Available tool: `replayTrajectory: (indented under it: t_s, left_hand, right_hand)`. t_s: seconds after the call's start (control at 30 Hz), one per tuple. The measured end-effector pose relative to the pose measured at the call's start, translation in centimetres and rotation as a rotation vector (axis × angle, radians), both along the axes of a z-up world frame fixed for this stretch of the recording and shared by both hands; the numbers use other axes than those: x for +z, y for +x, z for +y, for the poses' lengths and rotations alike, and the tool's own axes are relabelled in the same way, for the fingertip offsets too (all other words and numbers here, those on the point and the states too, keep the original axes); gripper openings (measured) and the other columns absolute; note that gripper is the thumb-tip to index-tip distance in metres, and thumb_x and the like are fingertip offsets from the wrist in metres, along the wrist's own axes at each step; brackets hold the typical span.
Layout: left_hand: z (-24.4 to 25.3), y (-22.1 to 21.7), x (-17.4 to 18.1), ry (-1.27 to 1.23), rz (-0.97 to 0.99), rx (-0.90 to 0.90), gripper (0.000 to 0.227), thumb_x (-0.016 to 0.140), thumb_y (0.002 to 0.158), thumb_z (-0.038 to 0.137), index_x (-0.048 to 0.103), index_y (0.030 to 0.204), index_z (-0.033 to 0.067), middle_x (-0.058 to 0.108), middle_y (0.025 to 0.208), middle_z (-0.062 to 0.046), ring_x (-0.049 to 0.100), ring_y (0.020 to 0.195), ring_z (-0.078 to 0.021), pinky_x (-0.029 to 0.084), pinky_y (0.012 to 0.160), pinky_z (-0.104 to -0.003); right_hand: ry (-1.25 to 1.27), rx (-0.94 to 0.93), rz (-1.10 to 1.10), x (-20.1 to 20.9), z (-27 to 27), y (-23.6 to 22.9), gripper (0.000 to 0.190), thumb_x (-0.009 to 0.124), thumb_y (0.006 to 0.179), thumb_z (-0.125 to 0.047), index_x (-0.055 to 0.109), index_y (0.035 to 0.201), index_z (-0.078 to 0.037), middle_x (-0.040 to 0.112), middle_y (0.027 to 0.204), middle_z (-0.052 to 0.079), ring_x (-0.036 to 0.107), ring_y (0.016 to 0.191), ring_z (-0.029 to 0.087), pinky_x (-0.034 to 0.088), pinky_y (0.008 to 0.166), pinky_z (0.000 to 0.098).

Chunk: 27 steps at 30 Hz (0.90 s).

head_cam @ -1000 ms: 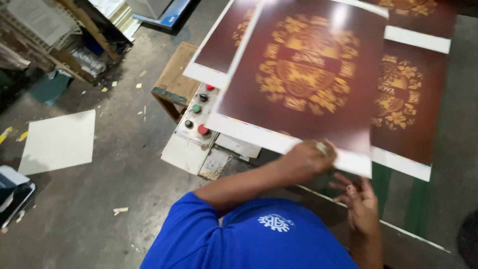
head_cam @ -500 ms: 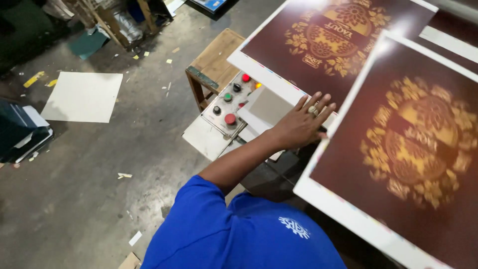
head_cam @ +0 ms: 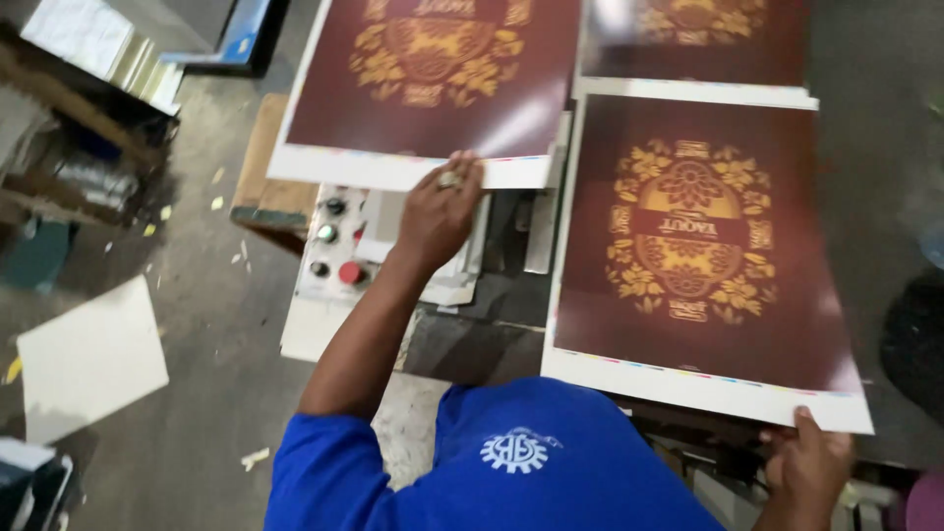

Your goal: The person repeatedly picks up large printed sheets from a machine output tray and places them onto a growing stack on the table. The sheets feature a brown and gold design. The person handles the sheets one at a time, aligning them as they stack.

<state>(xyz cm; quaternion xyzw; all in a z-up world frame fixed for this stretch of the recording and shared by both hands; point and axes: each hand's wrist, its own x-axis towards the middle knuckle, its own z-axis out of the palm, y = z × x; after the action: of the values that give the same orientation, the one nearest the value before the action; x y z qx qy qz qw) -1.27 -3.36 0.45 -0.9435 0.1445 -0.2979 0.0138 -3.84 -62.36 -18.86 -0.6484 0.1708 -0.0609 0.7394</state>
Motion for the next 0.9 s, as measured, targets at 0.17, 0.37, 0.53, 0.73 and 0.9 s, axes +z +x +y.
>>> replayTrajectory:
  t_s: [0.17,0.37,0.53,0.73,0.9]
  left_hand:
    - [-0.3,-0.2,1.3,-0.140,-0.129,0.063,0.022,0.068,0.100,0.010,0.067,0.121,0.0017,0.074,0.124,-0.016,0.072,0.118,-0.0298,0.057,0.099,-0.042]
    - [-1.5,-1.7,1.5,-0.023,0.025,0.124,0.037,0.067,0.091,0.017,0.067,0.123,-0.0022,0.072,0.126,-0.021,0.069,0.120,-0.0336,0.058,0.096,-0.042]
    - [-0.1,-0.7,1.4,-0.099,0.106,0.232,0.024,0.061,0.104,0.014,0.068,0.126,0.0043,0.075,0.106,-0.015,0.074,0.094,-0.0279,0.059,0.079,-0.041]
    - [0.3,-1.9,4.9,-0.245,-0.352,0.188,0.015,0.067,0.103,0.009,0.067,0.118,0.0078,0.068,0.080,-0.010,0.064,0.061,-0.0240,0.049,0.056,-0.040]
    - [-8.3,-2.3,3.4,-0.199,-0.379,-0.031,0.031,0.068,0.094,0.013,0.062,0.120,-0.0033,0.070,0.107,-0.017,0.060,0.060,-0.0212,0.050,0.054,-0.037]
  right_hand:
    - [-0.007,0.069,0.021,0.8,1.1,0.4,0.027,0.058,0.112,-0.005,0.052,0.139,-0.001,0.064,0.118,0.012,0.064,0.089,0.020,0.055,0.060,0.0311]
    - [-0.217,-0.004,0.250,2.9,3.1,4.5,0.034,0.058,0.107,-0.008,0.049,0.139,-0.002,0.066,0.114,0.016,0.069,0.086,0.022,0.056,0.056,0.0314]
    - [-0.027,0.149,0.113,-1.0,2.3,11.0,0.040,0.058,0.108,-0.010,0.045,0.146,-0.005,0.065,0.117,0.012,0.067,0.087,0.021,0.055,0.059,0.0337]
    - [-0.153,0.185,0.302,4.3,8.1,8.4,0.046,0.046,0.112,-0.015,0.040,0.156,-0.004,0.071,0.116,0.018,0.073,0.094,0.026,0.056,0.067,0.0366]
    - [-0.032,0.375,0.174,3.4,12.6,7.2,0.046,0.049,0.112,-0.013,0.045,0.157,-0.001,0.070,0.118,0.022,0.071,0.093,0.027,0.053,0.068,0.0342]
